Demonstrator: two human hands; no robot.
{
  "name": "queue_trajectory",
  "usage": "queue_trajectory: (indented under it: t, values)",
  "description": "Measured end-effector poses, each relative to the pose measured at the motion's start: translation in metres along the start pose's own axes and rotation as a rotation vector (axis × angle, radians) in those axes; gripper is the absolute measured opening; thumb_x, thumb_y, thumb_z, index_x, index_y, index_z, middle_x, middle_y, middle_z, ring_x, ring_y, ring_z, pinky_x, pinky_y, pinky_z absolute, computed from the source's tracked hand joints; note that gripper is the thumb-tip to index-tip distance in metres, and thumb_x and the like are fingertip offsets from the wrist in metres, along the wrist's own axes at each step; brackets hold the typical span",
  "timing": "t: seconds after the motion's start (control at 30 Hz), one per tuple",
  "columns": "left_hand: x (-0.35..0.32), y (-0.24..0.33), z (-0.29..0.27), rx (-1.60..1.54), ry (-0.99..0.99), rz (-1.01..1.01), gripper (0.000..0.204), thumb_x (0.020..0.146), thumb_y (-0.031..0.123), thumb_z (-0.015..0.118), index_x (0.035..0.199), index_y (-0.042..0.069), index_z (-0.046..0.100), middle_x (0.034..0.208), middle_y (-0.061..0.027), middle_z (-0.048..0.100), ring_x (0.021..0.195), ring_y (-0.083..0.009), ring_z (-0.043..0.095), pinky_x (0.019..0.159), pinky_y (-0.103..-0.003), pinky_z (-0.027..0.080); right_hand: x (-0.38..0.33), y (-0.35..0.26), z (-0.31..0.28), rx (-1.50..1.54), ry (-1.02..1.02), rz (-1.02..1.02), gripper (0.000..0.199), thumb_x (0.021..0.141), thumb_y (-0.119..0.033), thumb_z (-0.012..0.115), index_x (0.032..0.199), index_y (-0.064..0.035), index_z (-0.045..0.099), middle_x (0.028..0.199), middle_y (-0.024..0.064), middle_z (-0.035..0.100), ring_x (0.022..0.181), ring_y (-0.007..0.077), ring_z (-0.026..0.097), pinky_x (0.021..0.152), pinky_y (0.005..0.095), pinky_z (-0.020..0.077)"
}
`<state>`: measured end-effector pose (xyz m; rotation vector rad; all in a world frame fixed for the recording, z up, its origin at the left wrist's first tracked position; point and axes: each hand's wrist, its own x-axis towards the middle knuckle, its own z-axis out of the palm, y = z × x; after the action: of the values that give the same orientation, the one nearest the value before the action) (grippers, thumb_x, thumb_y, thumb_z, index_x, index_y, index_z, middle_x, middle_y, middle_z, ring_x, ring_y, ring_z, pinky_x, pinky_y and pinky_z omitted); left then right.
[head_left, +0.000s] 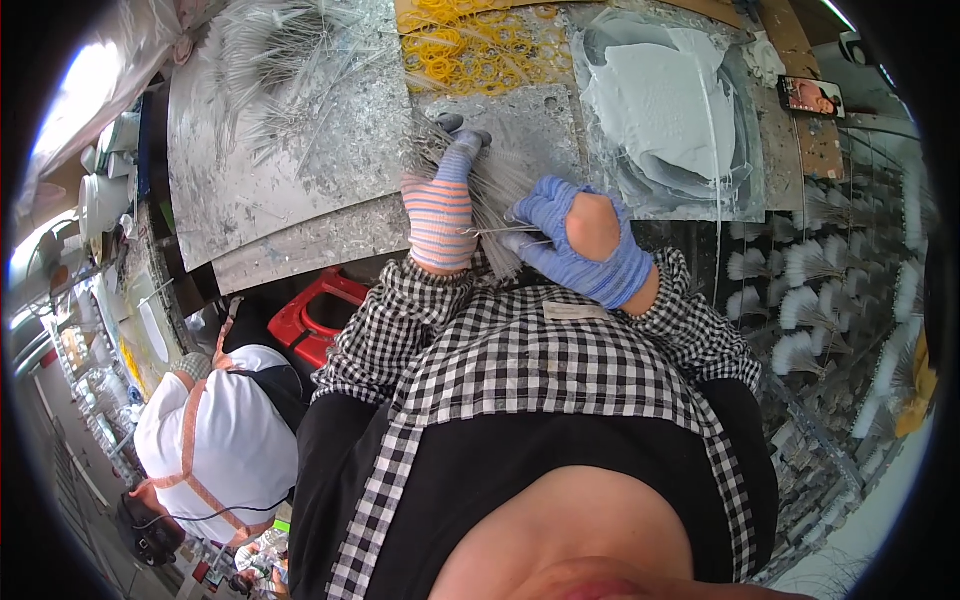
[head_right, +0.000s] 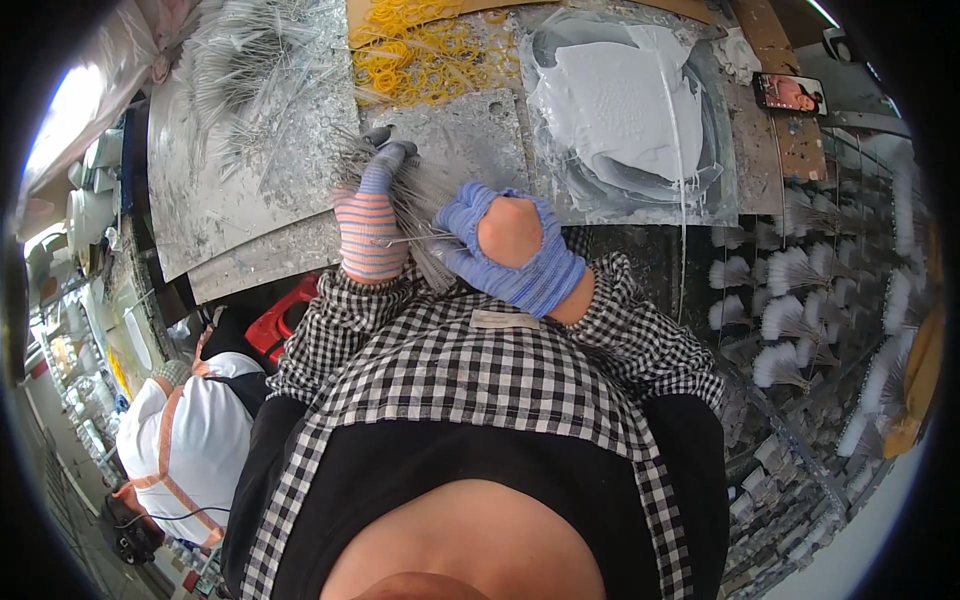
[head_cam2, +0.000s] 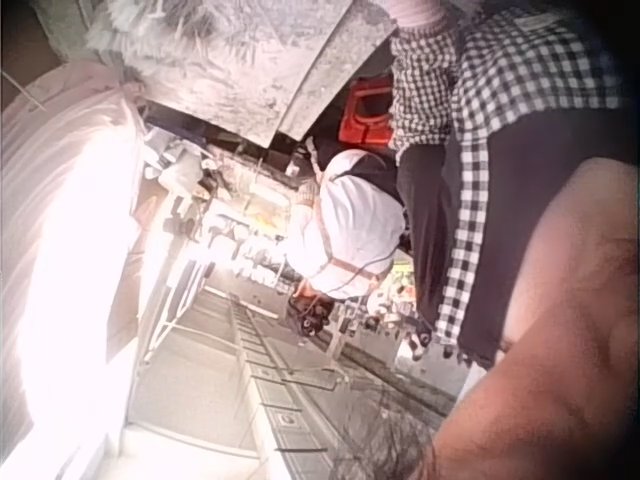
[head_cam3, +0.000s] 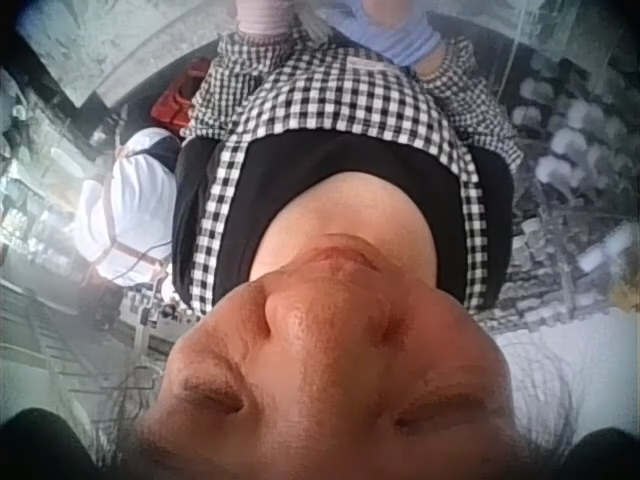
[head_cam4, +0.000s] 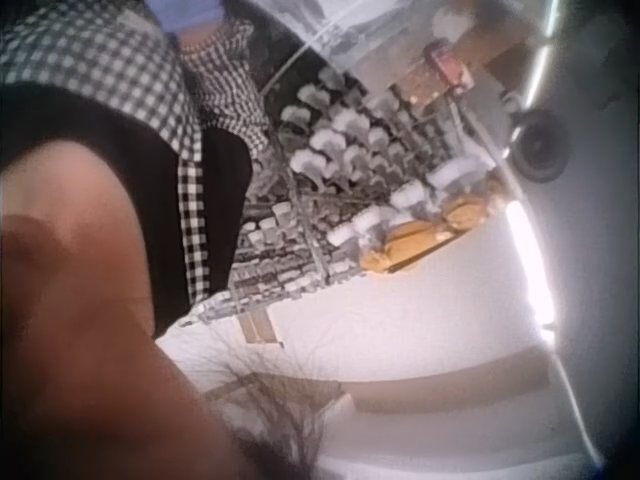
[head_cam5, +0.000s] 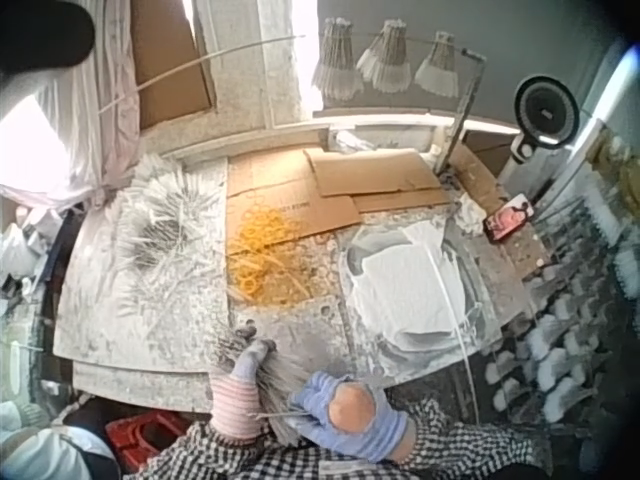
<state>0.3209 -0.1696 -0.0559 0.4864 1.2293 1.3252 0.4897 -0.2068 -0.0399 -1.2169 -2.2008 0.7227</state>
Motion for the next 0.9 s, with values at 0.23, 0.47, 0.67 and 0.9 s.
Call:
queue_trajectory:
  t: [0.23, 0.47, 0.67, 0.9]
  values:
    - [-0.023, 0.004, -0.007, 0.205, -0.114, 0.023, 0.035, 0.090, 0.015, 0.074, 0.118, -0.003, 0.061, 0.096, -0.0095, 0.070, 0.089, -0.0157, 0.067, 0.083, -0.030, 0.054, -0.016, -0.006, -0.015, 0.247, -0.163, 0.224, 0.026, 0.086, -0.022, 0.070, 0.098, -0.0002, 0.067, 0.087, 0.0164, 0.066, 0.077, 0.0324, 0.068, 0.066, 0.0398, 0.0531]
    - [-0.032, -0.003, -0.016, -0.002, -0.121, -0.173, 0.019, 0.091, 0.013, 0.071, 0.104, 0.000, 0.066, 0.089, -0.0053, 0.068, 0.078, -0.0140, 0.063, 0.073, -0.029, 0.053, -0.034, 0.008, -0.112, 0.240, -0.313, 0.210, 0.021, 0.089, -0.019, 0.066, 0.103, -0.0033, 0.065, 0.084, 0.0146, 0.068, 0.073, 0.0323, 0.068, 0.065, 0.0366, 0.0548]
    - [-0.034, -0.001, -0.006, 0.230, -0.592, -0.426, 0.028, 0.085, 0.016, 0.070, 0.108, 0.001, 0.064, 0.095, -0.0087, 0.067, 0.092, -0.0183, 0.065, 0.085, -0.033, 0.054, -0.005, 0.017, -0.092, 0.098, -0.376, -0.045, 0.031, 0.093, -0.029, 0.064, 0.110, -0.0036, 0.064, 0.090, 0.0169, 0.069, 0.082, 0.0335, 0.069, 0.076, 0.0403, 0.0545]
    - [-0.027, -0.026, -0.026, 0.019, -0.872, -0.513, 0.056, 0.079, 0.024, 0.078, 0.124, -0.001, 0.058, 0.100, -0.0105, 0.068, 0.099, -0.0230, 0.065, 0.096, -0.039, 0.051, -0.021, 0.035, -0.004, 0.366, -0.070, 0.356, 0.040, 0.098, -0.035, 0.059, 0.118, -0.0006, 0.063, 0.091, 0.0166, 0.070, 0.081, 0.0283, 0.071, 0.073, 0.0359, 0.0544]
